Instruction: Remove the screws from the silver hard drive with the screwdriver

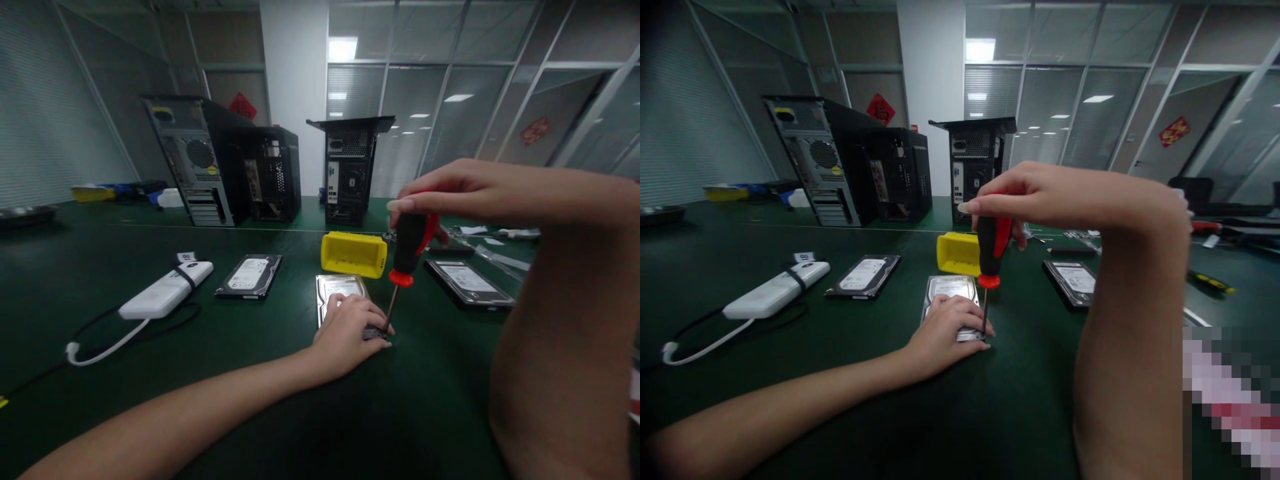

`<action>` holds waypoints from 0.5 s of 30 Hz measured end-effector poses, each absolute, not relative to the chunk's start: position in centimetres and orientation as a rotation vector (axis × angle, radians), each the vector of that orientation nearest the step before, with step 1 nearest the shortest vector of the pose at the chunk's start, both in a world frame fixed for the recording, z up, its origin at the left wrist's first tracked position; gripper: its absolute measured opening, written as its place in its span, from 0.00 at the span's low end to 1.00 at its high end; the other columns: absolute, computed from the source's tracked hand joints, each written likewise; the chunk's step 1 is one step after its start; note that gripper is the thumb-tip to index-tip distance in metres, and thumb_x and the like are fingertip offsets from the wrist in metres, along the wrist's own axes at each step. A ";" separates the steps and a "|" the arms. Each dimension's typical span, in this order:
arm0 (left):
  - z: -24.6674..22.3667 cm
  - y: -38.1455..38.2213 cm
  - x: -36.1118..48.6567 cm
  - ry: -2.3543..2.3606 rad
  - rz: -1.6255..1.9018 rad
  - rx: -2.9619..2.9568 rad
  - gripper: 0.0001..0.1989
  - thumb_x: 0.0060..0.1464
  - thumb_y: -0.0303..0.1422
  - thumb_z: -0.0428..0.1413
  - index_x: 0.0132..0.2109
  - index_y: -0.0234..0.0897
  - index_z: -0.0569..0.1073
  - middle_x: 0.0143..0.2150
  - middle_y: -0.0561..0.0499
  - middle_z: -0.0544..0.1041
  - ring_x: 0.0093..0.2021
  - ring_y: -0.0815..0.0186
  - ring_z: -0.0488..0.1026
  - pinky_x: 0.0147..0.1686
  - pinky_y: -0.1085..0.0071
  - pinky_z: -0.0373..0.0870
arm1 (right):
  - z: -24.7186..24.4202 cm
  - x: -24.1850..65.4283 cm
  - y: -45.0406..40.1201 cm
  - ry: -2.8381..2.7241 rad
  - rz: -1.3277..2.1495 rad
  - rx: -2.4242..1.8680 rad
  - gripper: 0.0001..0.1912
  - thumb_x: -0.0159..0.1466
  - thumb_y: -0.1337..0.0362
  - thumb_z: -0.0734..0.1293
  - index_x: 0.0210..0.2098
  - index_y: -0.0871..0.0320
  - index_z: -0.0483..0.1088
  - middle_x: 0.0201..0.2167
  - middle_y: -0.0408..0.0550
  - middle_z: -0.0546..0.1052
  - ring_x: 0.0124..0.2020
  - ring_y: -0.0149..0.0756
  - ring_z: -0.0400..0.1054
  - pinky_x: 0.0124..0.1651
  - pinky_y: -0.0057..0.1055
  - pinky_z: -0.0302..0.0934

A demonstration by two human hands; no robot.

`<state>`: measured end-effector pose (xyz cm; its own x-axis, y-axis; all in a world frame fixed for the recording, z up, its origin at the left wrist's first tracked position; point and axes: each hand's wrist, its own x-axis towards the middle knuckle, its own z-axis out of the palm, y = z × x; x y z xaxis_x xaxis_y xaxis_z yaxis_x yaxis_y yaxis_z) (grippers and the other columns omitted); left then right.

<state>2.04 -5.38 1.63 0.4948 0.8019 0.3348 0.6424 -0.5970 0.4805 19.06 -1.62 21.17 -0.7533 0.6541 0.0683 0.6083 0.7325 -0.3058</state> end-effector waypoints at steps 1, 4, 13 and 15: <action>1.6 -5.4 2.0 1.219 0.777 2.457 0.06 0.51 0.32 0.62 0.38 0.43 0.77 0.43 0.56 0.77 0.48 0.60 0.69 0.46 0.61 0.52 | 21.2 19.0 -1.6 -2.755 0.400 -1.018 0.26 0.62 0.45 0.59 0.44 0.59 0.73 0.34 0.47 0.75 0.33 0.33 0.68 0.35 0.28 0.60; 1.6 -5.6 2.1 1.216 0.779 2.482 0.05 0.52 0.33 0.61 0.39 0.43 0.77 0.43 0.56 0.77 0.49 0.60 0.68 0.47 0.60 0.51 | 21.2 18.9 -1.8 -2.756 0.418 -1.003 0.24 0.62 0.46 0.59 0.45 0.58 0.73 0.34 0.46 0.76 0.34 0.33 0.69 0.36 0.28 0.60; 1.8 -5.6 2.2 1.210 0.797 2.454 0.05 0.57 0.37 0.57 0.36 0.43 0.77 0.41 0.57 0.77 0.48 0.61 0.69 0.46 0.61 0.50 | 20.9 19.0 -2.0 -2.736 0.455 -1.062 0.24 0.64 0.47 0.57 0.46 0.57 0.71 0.39 0.48 0.75 0.38 0.36 0.69 0.40 0.29 0.63; 1.7 -5.6 2.2 1.214 0.801 2.448 0.05 0.57 0.36 0.58 0.36 0.43 0.77 0.41 0.57 0.77 0.48 0.62 0.69 0.46 0.61 0.50 | 20.8 18.9 -2.1 -2.694 0.385 -1.064 0.25 0.63 0.46 0.58 0.47 0.58 0.71 0.40 0.48 0.75 0.40 0.38 0.70 0.42 0.31 0.64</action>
